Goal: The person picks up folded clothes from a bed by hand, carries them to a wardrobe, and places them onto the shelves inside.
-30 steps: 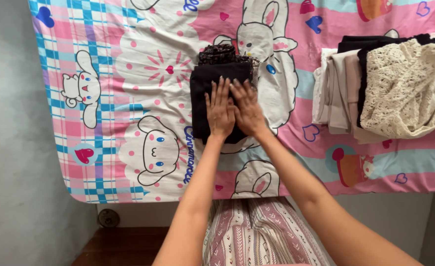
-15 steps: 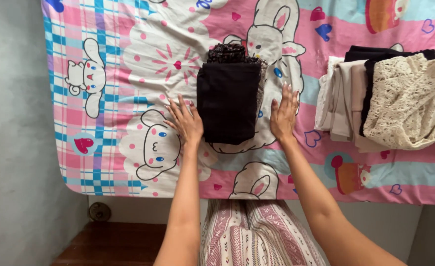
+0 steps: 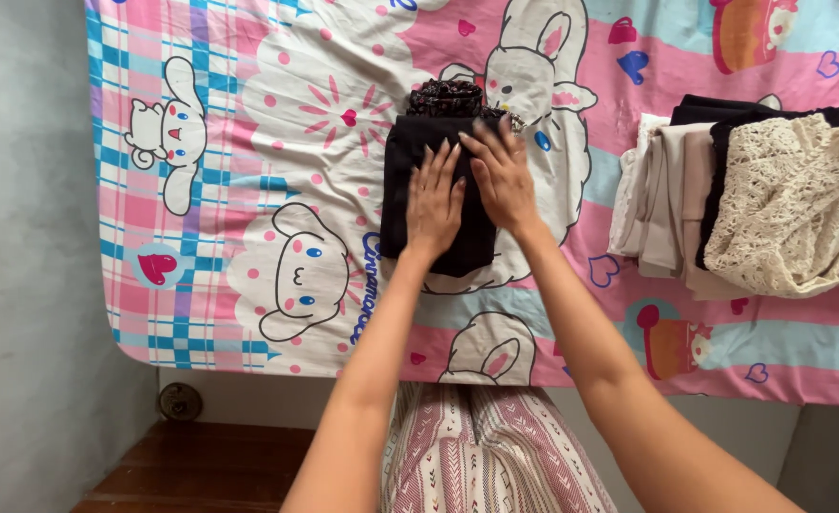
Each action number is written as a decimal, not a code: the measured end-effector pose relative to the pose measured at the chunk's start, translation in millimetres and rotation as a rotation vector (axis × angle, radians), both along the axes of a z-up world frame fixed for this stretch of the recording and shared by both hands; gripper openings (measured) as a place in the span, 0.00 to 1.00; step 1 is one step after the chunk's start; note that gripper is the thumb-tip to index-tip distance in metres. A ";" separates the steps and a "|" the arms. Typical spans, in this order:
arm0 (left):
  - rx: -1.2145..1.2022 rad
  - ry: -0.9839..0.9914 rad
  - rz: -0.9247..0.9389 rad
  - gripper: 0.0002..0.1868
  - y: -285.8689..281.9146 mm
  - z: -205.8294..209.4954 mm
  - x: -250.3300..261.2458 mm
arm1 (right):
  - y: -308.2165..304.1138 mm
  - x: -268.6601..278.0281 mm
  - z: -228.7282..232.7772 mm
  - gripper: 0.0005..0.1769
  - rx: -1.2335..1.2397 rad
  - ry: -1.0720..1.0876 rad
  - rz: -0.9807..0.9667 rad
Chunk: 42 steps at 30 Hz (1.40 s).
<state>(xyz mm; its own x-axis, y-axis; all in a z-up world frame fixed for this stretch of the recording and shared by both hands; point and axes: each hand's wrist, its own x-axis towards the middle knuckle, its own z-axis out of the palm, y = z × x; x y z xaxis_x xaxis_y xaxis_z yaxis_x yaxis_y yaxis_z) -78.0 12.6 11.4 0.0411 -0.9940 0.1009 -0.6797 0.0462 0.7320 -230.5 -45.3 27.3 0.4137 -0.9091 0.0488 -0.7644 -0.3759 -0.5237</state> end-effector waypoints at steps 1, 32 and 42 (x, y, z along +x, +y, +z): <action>0.044 -0.103 0.026 0.30 -6.2 -9.1 3.6 | -6.2 -1.9 -6.1 0.24 0.014 0.064 -0.058; 0.043 -0.159 0.422 0.32 56.4 -12.4 -48.8 | -50.3 18.8 10.7 0.29 0.055 0.231 0.498; 0.182 -0.067 0.933 0.35 123.3 -50.8 5.2 | -80.8 17.3 19.5 0.30 -0.197 0.265 0.112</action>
<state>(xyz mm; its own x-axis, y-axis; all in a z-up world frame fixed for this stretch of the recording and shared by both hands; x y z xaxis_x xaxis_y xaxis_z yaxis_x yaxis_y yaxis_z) -72.8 135.9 -39.4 0.8257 -0.5637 -0.0214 -0.4254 -0.6472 0.6326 -213.2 -126.0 46.8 0.5319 -0.8413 0.0961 -0.8126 -0.5391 -0.2216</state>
